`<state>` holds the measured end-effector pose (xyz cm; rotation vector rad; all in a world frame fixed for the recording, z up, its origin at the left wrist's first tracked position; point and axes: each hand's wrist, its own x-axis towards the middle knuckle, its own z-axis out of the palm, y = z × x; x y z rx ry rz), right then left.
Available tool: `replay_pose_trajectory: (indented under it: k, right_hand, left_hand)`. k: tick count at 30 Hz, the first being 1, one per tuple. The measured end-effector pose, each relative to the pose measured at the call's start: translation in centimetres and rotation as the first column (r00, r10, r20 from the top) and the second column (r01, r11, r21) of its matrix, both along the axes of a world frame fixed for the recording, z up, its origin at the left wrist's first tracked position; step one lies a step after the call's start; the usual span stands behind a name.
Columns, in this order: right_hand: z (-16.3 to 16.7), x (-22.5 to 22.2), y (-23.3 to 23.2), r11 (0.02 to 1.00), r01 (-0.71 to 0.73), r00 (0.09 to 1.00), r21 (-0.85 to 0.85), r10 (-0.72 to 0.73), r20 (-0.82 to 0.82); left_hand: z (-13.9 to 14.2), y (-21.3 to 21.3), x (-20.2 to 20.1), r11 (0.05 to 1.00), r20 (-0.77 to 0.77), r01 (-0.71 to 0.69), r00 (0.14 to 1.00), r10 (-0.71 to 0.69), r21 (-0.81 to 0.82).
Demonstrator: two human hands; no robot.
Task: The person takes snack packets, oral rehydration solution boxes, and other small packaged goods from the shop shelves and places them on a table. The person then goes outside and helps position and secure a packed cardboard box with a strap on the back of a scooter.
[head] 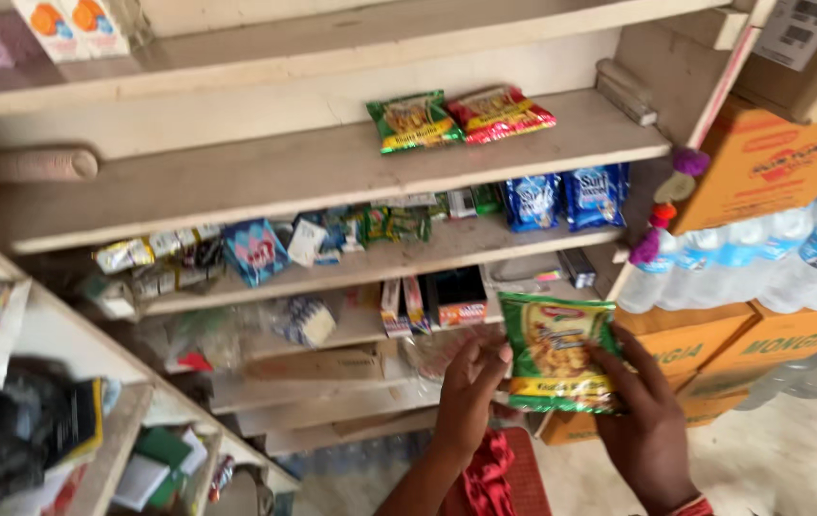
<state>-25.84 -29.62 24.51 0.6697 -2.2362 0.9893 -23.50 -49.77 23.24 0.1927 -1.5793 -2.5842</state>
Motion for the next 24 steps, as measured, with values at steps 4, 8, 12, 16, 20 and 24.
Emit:
replay_pose_trajectory:
  k: [4, 8, 12, 16, 20, 24]
  right_hand:
    - [1.4, -3.1, -2.7, 0.995, 0.052, 0.998, -0.08, -0.055, -0.033]
    - [2.7, -5.7, -4.4, 0.986, 0.077, 0.996, -0.149, -0.082, -0.024]
    - [3.6, -7.9, -5.1, 0.979, 0.094, 0.995, -0.18, -0.098, -0.014]
    - [3.2, -9.8, -5.3, 0.975, 0.12, 0.991, -0.185, -0.129, -0.038]
    - [2.9, -11.3, -4.2, 0.977, 0.141, 0.99, -0.162, -0.142, 0.006]
    - [4.4, -12.3, -4.0, 0.976, 0.131, 0.99, -0.173, -0.136, -0.022]
  left_hand:
    - [2.6, -5.3, -3.7, 0.887, -0.297, -0.246, 0.946, 0.131, -0.391]
    - [7.3, -12.4, -9.2, 0.226, -0.819, -0.805, 0.571, 0.046, -0.548]
    - [13.7, -17.5, -17.1, -0.011, -0.755, -0.765, 0.638, -0.152, -0.644]
    - [18.1, -20.1, -24.8, -0.208, -0.583, -0.592, 0.805, -0.109, -0.779]
    - [18.6, -21.5, -29.4, -0.207, -0.259, -0.265, 0.964, -0.056, -0.942]
    - [17.0, -22.7, -30.2, 0.023, -0.157, -0.156, 0.982, -0.103, -0.988]
